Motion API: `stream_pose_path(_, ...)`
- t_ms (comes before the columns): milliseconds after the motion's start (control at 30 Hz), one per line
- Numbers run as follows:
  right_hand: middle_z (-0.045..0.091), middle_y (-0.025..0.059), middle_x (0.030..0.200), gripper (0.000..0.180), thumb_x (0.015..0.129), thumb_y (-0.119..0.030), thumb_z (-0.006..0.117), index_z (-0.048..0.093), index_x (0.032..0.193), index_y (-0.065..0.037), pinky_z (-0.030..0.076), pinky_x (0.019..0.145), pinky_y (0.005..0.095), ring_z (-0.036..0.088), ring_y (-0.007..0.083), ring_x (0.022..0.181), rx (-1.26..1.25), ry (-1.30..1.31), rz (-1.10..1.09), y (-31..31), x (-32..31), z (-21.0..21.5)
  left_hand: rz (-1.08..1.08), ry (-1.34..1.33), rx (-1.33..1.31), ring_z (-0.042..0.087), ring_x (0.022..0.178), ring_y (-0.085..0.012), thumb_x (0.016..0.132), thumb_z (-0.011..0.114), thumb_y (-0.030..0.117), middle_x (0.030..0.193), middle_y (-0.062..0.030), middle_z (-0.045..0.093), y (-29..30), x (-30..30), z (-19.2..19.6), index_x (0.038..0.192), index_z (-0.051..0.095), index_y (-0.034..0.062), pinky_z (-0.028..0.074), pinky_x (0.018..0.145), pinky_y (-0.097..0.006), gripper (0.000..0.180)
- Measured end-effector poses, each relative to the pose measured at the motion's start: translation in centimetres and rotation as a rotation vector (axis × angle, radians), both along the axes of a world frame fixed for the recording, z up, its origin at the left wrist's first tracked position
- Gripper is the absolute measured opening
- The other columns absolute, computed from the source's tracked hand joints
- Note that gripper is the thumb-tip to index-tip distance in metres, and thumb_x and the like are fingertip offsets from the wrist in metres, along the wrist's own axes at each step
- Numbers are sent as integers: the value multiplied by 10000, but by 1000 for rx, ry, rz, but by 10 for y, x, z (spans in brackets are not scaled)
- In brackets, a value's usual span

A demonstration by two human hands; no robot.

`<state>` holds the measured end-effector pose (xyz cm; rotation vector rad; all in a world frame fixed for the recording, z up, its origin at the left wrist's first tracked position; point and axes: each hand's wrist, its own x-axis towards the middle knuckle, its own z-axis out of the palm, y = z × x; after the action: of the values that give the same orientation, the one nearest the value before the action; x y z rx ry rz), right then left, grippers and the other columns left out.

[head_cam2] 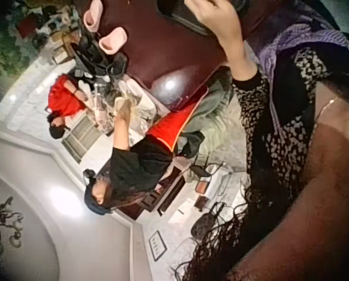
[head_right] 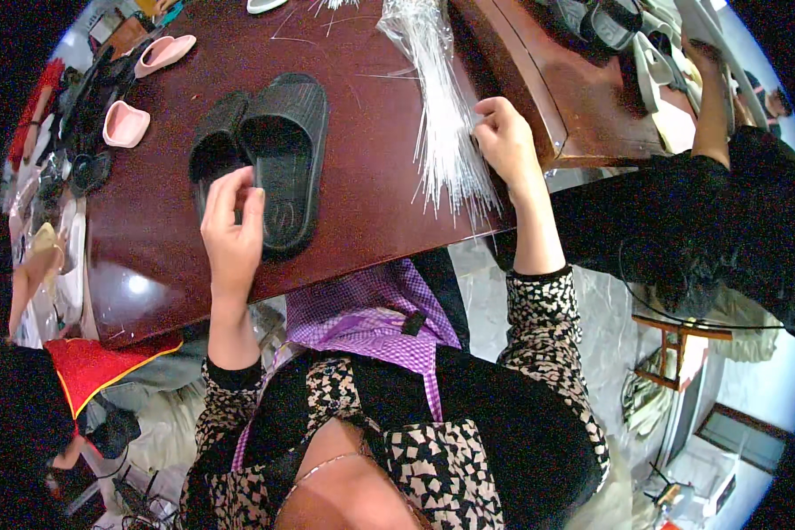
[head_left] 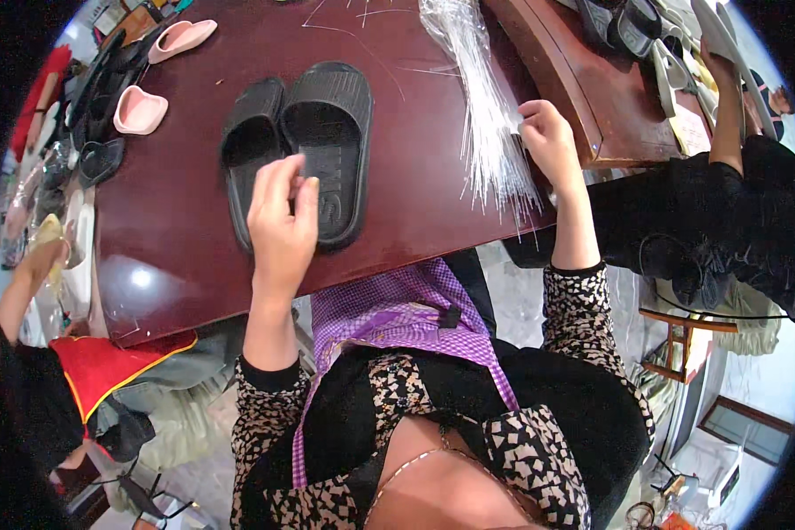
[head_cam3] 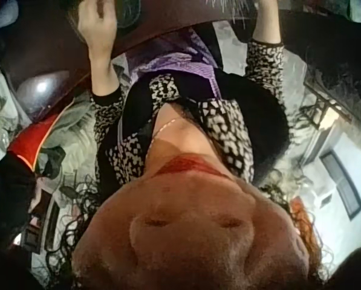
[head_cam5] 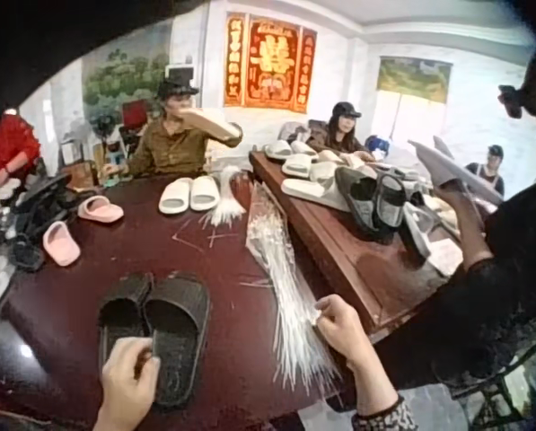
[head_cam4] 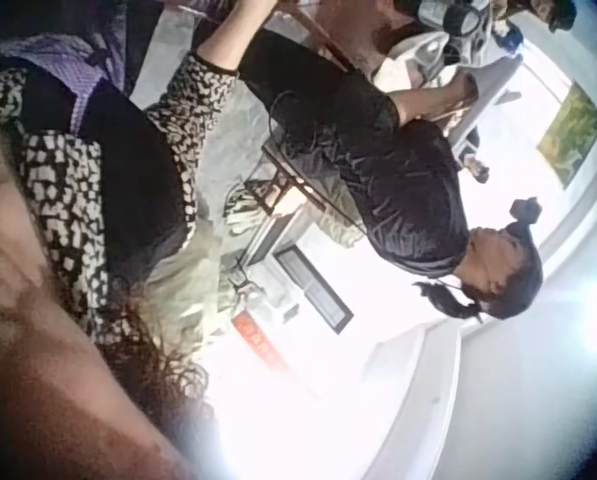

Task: The person pairs slippers together by threading plastic ties through each pair and fastening the ends by hand.

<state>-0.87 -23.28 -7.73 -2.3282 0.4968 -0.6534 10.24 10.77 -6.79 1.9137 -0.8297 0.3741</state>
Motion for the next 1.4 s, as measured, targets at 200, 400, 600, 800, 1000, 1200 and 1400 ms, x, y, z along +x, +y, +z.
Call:
stream_pose_path(200,534,11,710,176,793,-15,558,525,966,-12,401,519,210,499,88,576,621,-14,150,22,-5,24,-175,37,-31,578,792,-264,783,602,-4,963,-154,569,-17,-25,0,1006,567,-34,481,710,-319,228)
stream_pose_path(400,526,16,700,139,803,-9,560,512,933,-22,405,500,215,493,89,561,814,-27,243,56,-10,34,-343,8,21,567,811,-306,766,610,15,944,-152,567,-50,-29,3,982,576,-12,471,734,-353,220)
stream_pose_path(600,530,15,708,138,800,-5,564,513,925,-32,403,486,213,492,89,546,989,15,348,81,-19,29,-402,-200,94,539,817,-277,763,594,46,880,-114,550,-97,-23,18,939,595,26,441,738,-366,178)
stream_pose_path(800,534,17,725,139,798,-8,567,515,923,-39,402,489,205,484,83,528,1132,22,463,92,-30,27,-513,-232,149,533,823,-264,765,583,59,879,-91,550,-114,-10,3,894,605,37,433,746,-361,133)
stream_pose_path(1000,592,91,881,243,806,-22,565,529,1047,-23,457,583,233,583,139,684,1036,160,477,76,-32,31,-542,-72,2,565,831,-270,771,587,23,914,-90,593,-107,-14,-7,846,603,19,457,751,-357,77)
stream_pose_path(1200,522,142,1210,396,835,-60,542,477,1224,-32,408,900,346,499,251,1121,-333,-19,387,50,20,23,-566,244,-212,609,781,-189,822,561,-9,861,-99,624,-88,-29,-4,849,596,2,484,733,-297,45)
stream_pose_path(1400,389,120,1387,426,878,-150,513,446,1288,-57,272,1049,406,323,283,1306,-670,282,306,31,30,-9,-509,634,-333,604,761,-152,862,527,-17,829,-89,632,-39,-54,-12,897,591,-23,487,711,-255,73)
